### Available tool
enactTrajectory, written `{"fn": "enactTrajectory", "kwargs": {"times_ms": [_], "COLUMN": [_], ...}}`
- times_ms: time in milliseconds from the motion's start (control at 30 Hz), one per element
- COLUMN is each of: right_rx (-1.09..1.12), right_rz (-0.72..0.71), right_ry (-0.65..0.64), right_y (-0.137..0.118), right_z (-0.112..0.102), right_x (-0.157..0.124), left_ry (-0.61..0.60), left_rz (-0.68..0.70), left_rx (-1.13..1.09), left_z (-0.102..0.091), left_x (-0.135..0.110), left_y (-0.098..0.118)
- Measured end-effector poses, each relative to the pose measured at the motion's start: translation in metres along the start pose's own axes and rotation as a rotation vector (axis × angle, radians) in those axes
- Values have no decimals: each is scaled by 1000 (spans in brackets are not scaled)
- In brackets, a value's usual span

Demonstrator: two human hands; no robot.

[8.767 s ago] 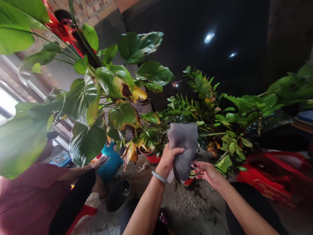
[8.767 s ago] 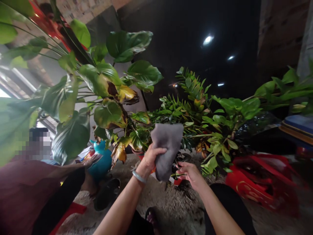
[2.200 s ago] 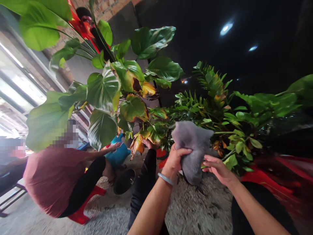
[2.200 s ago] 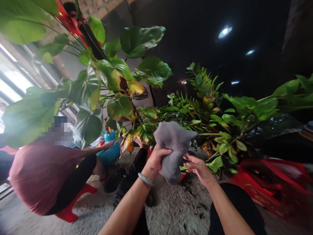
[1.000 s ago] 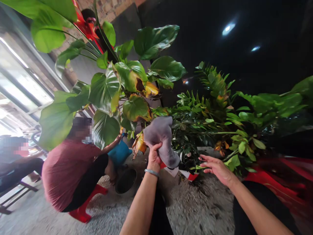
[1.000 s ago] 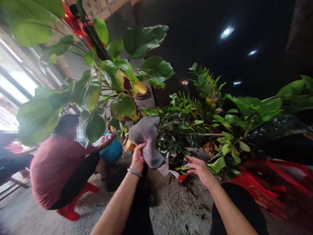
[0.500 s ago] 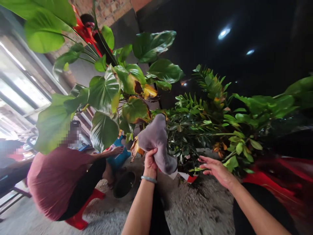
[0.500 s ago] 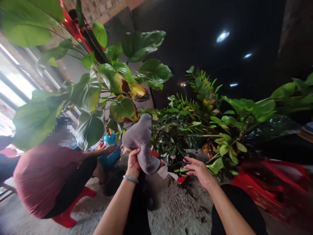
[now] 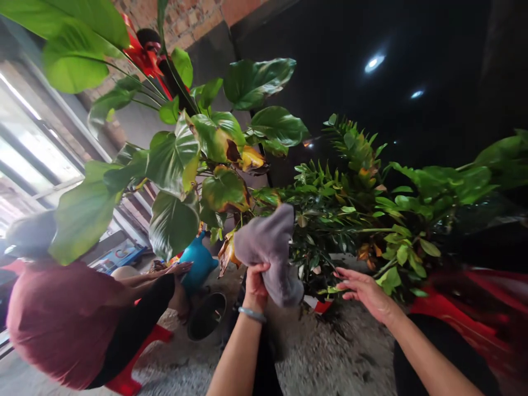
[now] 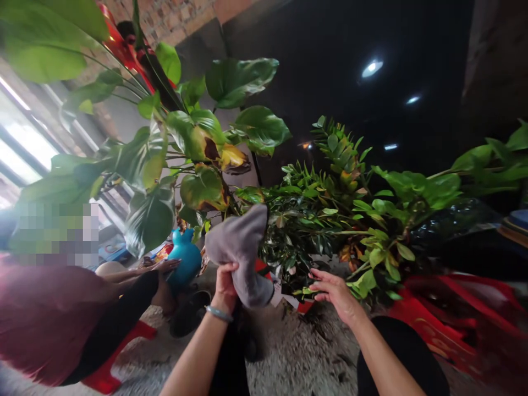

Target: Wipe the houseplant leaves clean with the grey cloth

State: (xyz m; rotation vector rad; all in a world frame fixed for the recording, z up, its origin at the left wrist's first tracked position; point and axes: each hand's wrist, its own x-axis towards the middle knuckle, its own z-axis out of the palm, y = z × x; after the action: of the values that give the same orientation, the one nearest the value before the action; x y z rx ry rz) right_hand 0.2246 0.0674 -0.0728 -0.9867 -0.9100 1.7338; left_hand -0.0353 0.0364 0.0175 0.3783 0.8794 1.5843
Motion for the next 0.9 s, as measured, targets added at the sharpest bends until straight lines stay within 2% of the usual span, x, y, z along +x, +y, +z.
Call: {"fn": "enactTrajectory", "kwargs": {"times_ms": [67,133,200,267,333,367,433,500,600,667,700,767,833,900], "right_rx": [-13,-18,-17,-8,6,12,22,25,9,-2,-2,6,18,19], "right_rz": [-6,-14,-27,-37,-36,-31,-24,-17,-3,1,-3,-12,-24,-46], "right_ry": [-18,-6,16,36,37,36,30,23,-2,-17,-21,-18,-11,-9], "right_y": [1,1,0,-1,-3,-4,-6,-6,-3,0,1,3,2,0], "right_z": [-1,-1,2,5,7,7,7,6,3,2,1,2,3,5], "right_x": [2,1,-1,-5,-7,-8,-8,-7,-2,1,2,2,0,-4], "left_ry": [27,95,152,175,143,122,73,19,-51,-54,-45,-26,-32,-68], "left_rz": [73,56,-36,-190,-357,-399,-364,-219,56,135,125,14,-160,-310], "left_rx": [20,58,103,151,162,159,140,114,51,45,68,168,299,396], "left_z": [23,33,23,-1,-25,-32,-32,-13,32,54,59,56,38,18], "left_x": [16,21,13,-4,-21,-27,-30,-20,6,19,22,19,7,-7], "left_y": [12,5,-17,-44,-60,-62,-51,-27,7,12,7,-13,-39,-56]}}
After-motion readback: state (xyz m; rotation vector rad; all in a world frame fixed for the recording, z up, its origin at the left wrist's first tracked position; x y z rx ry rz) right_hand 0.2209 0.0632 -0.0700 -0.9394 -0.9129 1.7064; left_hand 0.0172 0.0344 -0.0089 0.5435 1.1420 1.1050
